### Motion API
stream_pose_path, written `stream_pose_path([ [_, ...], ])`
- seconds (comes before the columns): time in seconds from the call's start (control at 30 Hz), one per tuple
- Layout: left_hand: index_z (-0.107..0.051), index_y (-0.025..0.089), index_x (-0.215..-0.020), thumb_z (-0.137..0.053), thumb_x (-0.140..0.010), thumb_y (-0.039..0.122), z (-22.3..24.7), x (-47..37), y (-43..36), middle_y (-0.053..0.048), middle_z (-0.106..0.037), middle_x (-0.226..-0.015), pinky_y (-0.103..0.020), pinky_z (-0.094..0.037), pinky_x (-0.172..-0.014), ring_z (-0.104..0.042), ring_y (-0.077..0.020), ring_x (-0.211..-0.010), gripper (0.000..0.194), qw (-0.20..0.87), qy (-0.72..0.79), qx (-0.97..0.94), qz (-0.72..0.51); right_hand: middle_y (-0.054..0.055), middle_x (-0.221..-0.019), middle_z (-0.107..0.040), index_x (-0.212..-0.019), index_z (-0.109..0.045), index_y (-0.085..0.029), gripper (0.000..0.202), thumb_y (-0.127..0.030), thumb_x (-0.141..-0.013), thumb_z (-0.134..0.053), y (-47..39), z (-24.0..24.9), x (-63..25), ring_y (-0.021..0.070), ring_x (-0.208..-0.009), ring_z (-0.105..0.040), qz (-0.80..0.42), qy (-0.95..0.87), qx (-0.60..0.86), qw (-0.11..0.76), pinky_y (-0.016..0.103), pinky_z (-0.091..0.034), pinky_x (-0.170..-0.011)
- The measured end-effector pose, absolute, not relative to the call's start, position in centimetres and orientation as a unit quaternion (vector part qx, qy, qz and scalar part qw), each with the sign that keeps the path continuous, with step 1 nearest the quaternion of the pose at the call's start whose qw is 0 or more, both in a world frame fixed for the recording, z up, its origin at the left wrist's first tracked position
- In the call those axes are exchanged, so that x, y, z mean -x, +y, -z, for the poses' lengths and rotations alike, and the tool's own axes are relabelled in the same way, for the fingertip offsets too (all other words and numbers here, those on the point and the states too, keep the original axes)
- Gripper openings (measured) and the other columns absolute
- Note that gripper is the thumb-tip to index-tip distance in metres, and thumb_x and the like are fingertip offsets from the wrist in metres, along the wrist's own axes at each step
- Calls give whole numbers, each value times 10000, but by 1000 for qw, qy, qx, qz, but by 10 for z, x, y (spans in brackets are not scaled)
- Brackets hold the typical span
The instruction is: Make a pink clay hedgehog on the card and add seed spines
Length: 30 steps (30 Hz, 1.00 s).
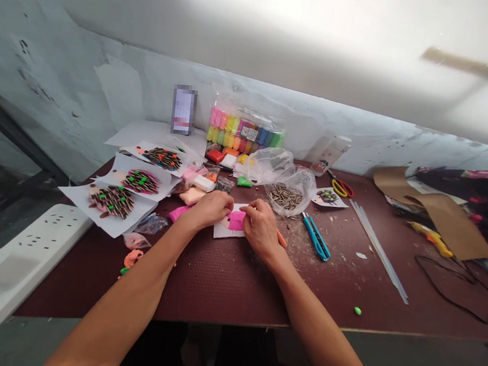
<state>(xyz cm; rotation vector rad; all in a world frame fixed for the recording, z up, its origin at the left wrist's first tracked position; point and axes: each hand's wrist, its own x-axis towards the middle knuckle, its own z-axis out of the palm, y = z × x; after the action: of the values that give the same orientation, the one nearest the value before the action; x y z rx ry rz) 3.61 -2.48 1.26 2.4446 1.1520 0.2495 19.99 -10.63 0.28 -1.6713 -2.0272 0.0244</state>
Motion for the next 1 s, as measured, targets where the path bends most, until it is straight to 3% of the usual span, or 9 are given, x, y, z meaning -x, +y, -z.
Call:
stream_pose_path([
  [0.2, -728, 158, -872, -511, -850, 110, -16, -35, -27, -98, -741, -929, -300, -491, -825, -667, -221, -906, 224, 171, 428, -883, -84, 102, -992, -626, -1010, -774, -203, 362, -44, -845, -493, -106, -3, -201, 239, -950, -551, -15, -741, 618, 261, 361, -462, -846],
  [0.43, -701, 176, -905, -541, -858, 181, -29, -16, -15, -69, -745, -928, -299, -493, -825, -669, -212, -895, 166, 175, 528, -809, -190, 113, -986, -637, -1025, -775, -159, 349, -48, -843, -499, -103, -7, -206, 236, -942, -567, -19, -728, 626, 278, 356, -461, -847],
  [0.67, -690, 178, -1115, -503, -881, 166, -31, -3, -10, -87, -754, -1064, -340, -505, -874, -676, -241, -993, 300, 128, 569, -776, -242, 85, -959, -626, -1017, -780, -212, 368, -44, -842, -504, -101, -6, -211, 215, -922, -559, -26, -732, 615, 292, 342, -449, -841],
  [0.87, -742, 190, -991, -529, -850, 150, -19, -20, -16, -81, -761, -1034, -314, -509, -886, -683, -226, -986, 259, 170, 477, -843, -183, 84, -1075, -629, -1058, -768, -228, 351, -50, -892, -515, -103, -3, -199, 207, -987, -546, -58, -777, 577, 246, 343, -434, -894],
  [1.0, -752, 202, -959, -517, -811, 90, -14, -28, -21, -76, -760, -972, -287, -510, -833, -681, -217, -955, 299, 155, 474, -858, -125, 72, -933, -650, -989, -766, -192, 195, -152, -931, -584, -97, -9, -195, 197, -891, -569, -72, -767, 604, 204, 318, -434, -830],
])
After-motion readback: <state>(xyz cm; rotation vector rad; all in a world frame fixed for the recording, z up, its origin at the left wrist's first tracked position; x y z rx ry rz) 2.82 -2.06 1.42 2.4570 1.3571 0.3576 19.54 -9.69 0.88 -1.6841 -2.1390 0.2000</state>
